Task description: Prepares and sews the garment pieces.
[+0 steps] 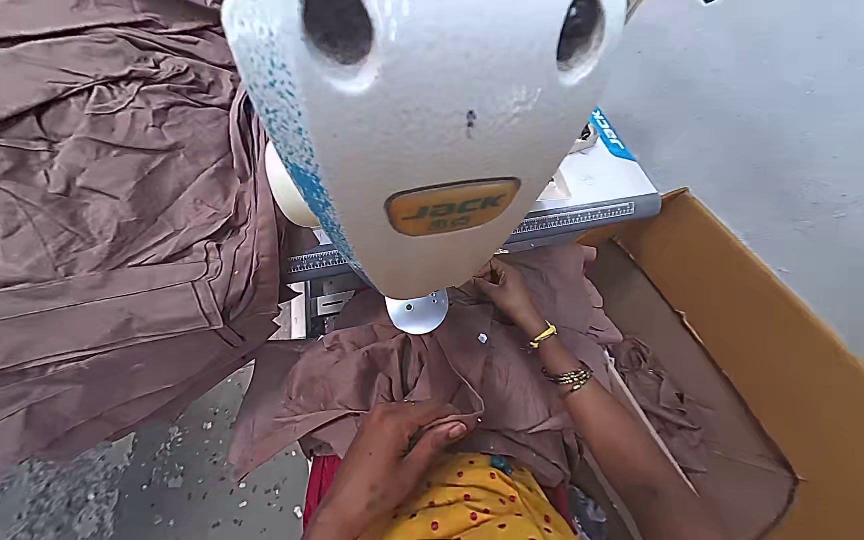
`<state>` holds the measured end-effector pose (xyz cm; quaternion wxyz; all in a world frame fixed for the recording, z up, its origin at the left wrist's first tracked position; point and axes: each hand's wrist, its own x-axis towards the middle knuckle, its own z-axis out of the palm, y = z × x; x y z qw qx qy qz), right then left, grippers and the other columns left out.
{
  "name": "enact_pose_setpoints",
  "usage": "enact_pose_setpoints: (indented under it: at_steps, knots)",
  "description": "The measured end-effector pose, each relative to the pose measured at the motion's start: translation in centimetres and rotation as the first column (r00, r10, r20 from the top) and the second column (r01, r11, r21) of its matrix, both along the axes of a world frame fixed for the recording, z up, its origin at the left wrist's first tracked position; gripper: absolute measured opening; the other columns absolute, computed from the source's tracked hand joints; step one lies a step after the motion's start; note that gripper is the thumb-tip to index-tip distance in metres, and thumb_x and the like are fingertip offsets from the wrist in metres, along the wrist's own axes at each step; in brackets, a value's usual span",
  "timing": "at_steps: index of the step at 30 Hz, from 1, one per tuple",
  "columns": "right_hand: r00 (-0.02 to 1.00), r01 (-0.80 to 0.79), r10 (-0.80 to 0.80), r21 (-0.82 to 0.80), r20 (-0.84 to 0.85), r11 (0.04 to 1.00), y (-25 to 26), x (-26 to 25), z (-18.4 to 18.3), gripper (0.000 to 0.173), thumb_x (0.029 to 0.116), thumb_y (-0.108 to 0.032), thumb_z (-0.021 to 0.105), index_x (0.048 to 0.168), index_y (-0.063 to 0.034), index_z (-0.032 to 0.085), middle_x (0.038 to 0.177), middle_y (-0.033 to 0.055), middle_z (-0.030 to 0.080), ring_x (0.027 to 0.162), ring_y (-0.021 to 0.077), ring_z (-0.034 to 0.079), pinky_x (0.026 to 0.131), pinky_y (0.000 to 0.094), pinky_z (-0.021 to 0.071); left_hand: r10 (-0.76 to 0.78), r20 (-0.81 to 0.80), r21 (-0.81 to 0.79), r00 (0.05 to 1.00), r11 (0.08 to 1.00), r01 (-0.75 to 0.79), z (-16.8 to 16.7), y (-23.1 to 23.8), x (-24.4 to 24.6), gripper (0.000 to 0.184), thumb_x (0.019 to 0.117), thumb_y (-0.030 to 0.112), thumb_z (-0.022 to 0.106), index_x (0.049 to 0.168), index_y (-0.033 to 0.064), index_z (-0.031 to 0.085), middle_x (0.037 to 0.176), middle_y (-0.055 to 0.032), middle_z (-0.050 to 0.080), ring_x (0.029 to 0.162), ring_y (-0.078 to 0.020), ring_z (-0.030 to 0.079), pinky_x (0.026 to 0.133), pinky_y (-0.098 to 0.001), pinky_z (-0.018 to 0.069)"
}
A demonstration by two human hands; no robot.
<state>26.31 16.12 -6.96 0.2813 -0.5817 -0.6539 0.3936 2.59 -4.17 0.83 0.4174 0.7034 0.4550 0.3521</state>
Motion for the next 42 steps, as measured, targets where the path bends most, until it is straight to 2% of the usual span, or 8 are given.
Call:
enact_pose_setpoints:
  at_steps: [7, 14, 21, 24, 30, 33, 38, 42]
  knots:
    - [0.918, 0.086, -0.062, 0.046, -0.391, 0.995, -1.6, -1.4, 3.0, 0.009, 0.0850, -0.001, 0.073, 0.089, -0.0050, 0.066, 0.087, -0.0021, 0.072, 0.072, 0.0020, 0.065, 0.069, 0.0218, 0.0560, 0.058, -0.015, -0.038, 0.998, 0.998, -0.059, -0.1, 0.2, -0.1, 0.037, 0.1028, 0.046, 0.055, 0.101, 0.0157, 0.076, 0.074, 0.0038, 0.069, 0.061, -0.0016, 0.060, 0.058, -0.0235, 0.0511]
    - [0.812, -0.044, 0.045, 0.015, -0.582, 0.999, -4.7, -2.9, 9.4, 0.018, 0.0874, 0.004, 0.074, 0.105, 0.0005, 0.070, 0.090, 0.0032, 0.077, 0.081, 0.0110, 0.075, 0.079, 0.0275, 0.0636, 0.251, -0.011, -0.082, 0.968, 0.964, -0.251, -0.1, 1.0, -1.2, 0.034, 0.1009, 0.046, 0.058, 0.099, 0.0161, 0.075, 0.075, 0.0108, 0.067, 0.063, 0.0078, 0.056, 0.058, -0.0139, 0.0472]
    - [0.896, -0.053, 0.190, 0.330, -0.400, 0.942, -4.7, -4.3, 12.4, 0.008, 0.0870, -0.002, 0.076, 0.093, -0.0037, 0.072, 0.085, -0.0056, 0.076, 0.076, -0.0029, 0.070, 0.072, 0.0160, 0.0598, 0.246, -0.024, -0.066, 0.969, 0.967, -0.247, 0.5, 1.3, -1.6, 0.035, 0.1013, 0.046, 0.057, 0.099, 0.0153, 0.075, 0.075, 0.0094, 0.067, 0.063, 0.0073, 0.056, 0.058, -0.0141, 0.0467]
    - [0.963, -0.125, 0.237, 0.563, -0.131, 0.817, -4.4, -4.8, 12.5, 0.010, 0.0867, -0.015, 0.078, 0.089, -0.0055, 0.074, 0.083, -0.0033, 0.075, 0.076, -0.0048, 0.068, 0.071, 0.0143, 0.0569, 0.229, -0.043, -0.048, 0.973, 0.972, -0.231, 0.6, 1.2, -1.8, 0.037, 0.1020, 0.046, 0.056, 0.100, 0.0152, 0.075, 0.074, 0.0077, 0.068, 0.063, 0.0048, 0.057, 0.059, -0.0170, 0.0481]
    - [0.862, -0.501, 0.182, 0.851, 0.473, 0.161, -4.0, -6.7, 13.3, 0.021, 0.0981, -0.015, 0.061, 0.080, -0.0083, 0.071, 0.060, 0.0054, 0.062, 0.058, 0.0212, 0.062, 0.058, 0.0334, 0.0497, 0.183, -0.077, 0.020, 0.980, 0.983, -0.182, 0.9, 1.5, -1.8, 0.037, 0.1036, 0.045, 0.054, 0.100, 0.0140, 0.075, 0.075, 0.0039, 0.069, 0.063, -0.0007, 0.060, 0.060, -0.0218, 0.0501]
    - [0.807, -0.590, 0.289, 0.724, 0.515, 0.358, -4.1, -6.8, 15.1, 0.018, 0.0938, -0.014, 0.066, 0.086, -0.0058, 0.080, 0.074, 0.0121, 0.074, 0.067, 0.0268, 0.071, 0.060, 0.0400, 0.0533, 0.156, -0.116, 0.098, 0.981, 0.985, -0.145, 2.0, 1.7, -1.0, 0.034, 0.1042, 0.042, 0.054, 0.102, 0.0149, 0.075, 0.077, 0.0022, 0.070, 0.064, -0.0054, 0.062, 0.061, -0.0265, 0.0515]
    - [0.678, -0.604, 0.734, 0.538, -0.040, 0.588, -7.1, -5.7, 13.4, 0.036, 0.1039, -0.045, 0.054, 0.104, -0.0097, 0.056, 0.092, 0.0026, 0.066, 0.093, 0.0093, 0.063, 0.086, 0.0260, 0.0511, 0.218, 0.093, 0.259, 0.972, 0.937, -0.235, 4.4, 2.0, -3.0, 0.030, 0.1050, 0.036, 0.055, 0.101, 0.0123, 0.073, 0.085, 0.0046, 0.073, 0.077, 0.0046, 0.066, 0.073, -0.0157, 0.0553]
    - [0.916, -0.360, 0.401, 0.425, -0.008, 0.830, -4.9, -5.2, 13.1, 0.035, 0.0958, -0.036, 0.067, 0.103, -0.0023, 0.064, 0.079, 0.0008, 0.065, 0.077, 0.0073, 0.060, 0.075, 0.0301, 0.0495, 0.509, 0.011, 0.106, 0.861, 0.856, -0.507, 5.3, 3.8, -9.4, 0.026, 0.1002, 0.033, 0.061, 0.097, 0.0123, 0.075, 0.088, 0.0123, 0.071, 0.079, 0.0093, 0.063, 0.072, -0.0112, 0.0529]
